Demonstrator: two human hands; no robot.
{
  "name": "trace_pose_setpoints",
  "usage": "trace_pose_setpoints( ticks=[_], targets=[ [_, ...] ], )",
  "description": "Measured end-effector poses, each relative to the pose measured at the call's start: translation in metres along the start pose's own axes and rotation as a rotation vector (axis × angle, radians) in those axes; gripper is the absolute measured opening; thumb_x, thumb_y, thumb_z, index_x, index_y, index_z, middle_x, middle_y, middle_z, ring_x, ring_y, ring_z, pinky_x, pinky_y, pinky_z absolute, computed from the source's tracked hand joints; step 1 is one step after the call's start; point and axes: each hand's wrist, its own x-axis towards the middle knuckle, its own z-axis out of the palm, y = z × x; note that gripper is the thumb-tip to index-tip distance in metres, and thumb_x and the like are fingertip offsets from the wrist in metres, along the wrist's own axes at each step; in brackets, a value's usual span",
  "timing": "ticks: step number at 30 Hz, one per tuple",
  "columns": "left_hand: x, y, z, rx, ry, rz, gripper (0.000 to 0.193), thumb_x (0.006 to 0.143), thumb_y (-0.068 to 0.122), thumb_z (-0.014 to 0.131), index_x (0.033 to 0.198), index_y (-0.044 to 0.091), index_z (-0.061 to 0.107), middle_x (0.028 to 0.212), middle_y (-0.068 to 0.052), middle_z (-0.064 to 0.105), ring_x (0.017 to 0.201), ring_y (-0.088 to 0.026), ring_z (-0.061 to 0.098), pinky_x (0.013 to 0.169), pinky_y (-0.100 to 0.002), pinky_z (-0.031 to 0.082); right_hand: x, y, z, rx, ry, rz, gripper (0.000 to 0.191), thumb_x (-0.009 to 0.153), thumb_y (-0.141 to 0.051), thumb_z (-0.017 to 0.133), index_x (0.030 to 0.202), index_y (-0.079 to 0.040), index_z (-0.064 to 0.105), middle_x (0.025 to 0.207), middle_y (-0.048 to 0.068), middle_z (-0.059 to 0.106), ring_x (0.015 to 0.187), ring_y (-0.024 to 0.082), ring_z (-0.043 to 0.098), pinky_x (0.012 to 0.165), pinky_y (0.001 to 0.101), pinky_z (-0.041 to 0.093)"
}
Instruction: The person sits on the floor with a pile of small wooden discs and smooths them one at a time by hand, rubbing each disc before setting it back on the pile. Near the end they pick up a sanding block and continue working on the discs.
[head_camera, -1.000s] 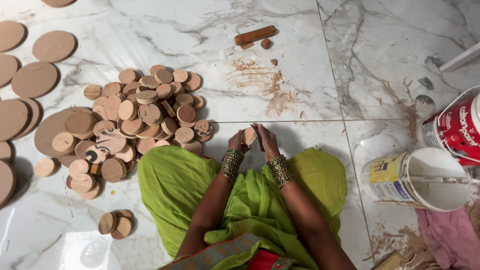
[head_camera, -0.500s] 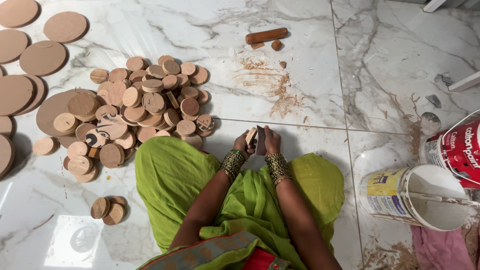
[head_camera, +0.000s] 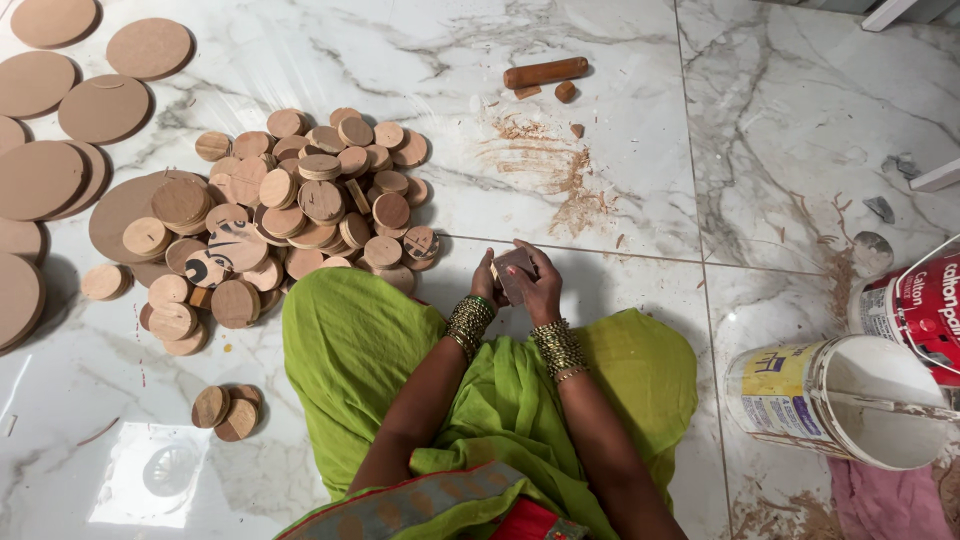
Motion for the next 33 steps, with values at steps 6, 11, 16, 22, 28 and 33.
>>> trace_pose_setpoints(
  ticks=[6,11,16,22,28,33],
  targets=[
    [-0.012,-0.001,0.004,0.245,-0.184,0.149,0.064,0.105,0.061,0.032,0.115,0.01,0.071,0.076,-0.002,0.071,0.043,-0.012,0.047,0.037,-0.025,0.036,0.016,0.012,-0.027,-0.349,0.449,-0.08,0.032,0.083,-0.003,0.08,0.113,0.001,0.071,0.101,0.004,0.073,0.087,0.012,0.067,0.078,0.0287,0.055],
    [-0.015,-0.003,0.007,0.192,-0.189,0.197,0.042,0.108,0.032,0.034,0.13,0.018,0.067,0.097,0.001,0.073,0.067,-0.009,0.059,0.055,-0.025,0.052,0.015,0.016,-0.033,0.075,0.366,-0.082,0.02,0.094,-0.006,0.077,0.11,0.001,0.069,0.099,0.001,0.069,0.086,0.008,0.061,0.077,0.0267,0.052],
    [-0.005,-0.006,-0.001,0.139,-0.22,0.307,0.033,0.106,0.023,0.045,0.128,0.013,0.068,0.102,-0.001,0.071,0.078,-0.01,0.061,0.061,-0.027,0.052,0.009,0.015,-0.022,0.276,0.109,0.111,0.019,0.097,-0.009,0.07,0.114,-0.001,0.067,0.105,0.003,0.072,0.091,0.008,0.064,0.083,0.0243,0.053],
    [-0.001,-0.004,-0.002,-0.004,0.014,0.35,0.022,0.1,0.02,0.068,0.11,0.001,0.074,0.094,-0.007,0.076,0.076,-0.016,0.07,0.065,-0.031,0.057,0.003,0.01,-0.015,0.185,-0.037,0.195,0.018,0.097,-0.01,0.068,0.112,0.0,0.066,0.103,0.005,0.073,0.09,0.008,0.067,0.08,0.0249,0.054],
    [-0.004,-0.004,0.001,0.142,0.176,0.213,0.034,0.093,0.034,0.072,0.098,0.001,0.074,0.073,-0.009,0.067,0.048,-0.018,0.056,0.038,-0.033,0.04,0.003,0.02,-0.013,0.089,-0.118,0.206,0.021,0.094,-0.011,0.072,0.112,0.0,0.069,0.102,0.006,0.073,0.088,0.009,0.067,0.078,0.0252,0.055],
    [-0.014,-0.005,0.006,0.257,0.006,0.243,0.033,0.091,0.033,0.072,0.099,0.002,0.079,0.073,-0.008,0.072,0.046,-0.016,0.056,0.037,-0.03,0.044,0.016,0.023,-0.032,-0.045,0.11,0.145,0.026,0.089,-0.013,0.076,0.11,-0.001,0.071,0.101,0.006,0.075,0.086,0.011,0.072,0.078,0.0265,0.06]
  ],
)
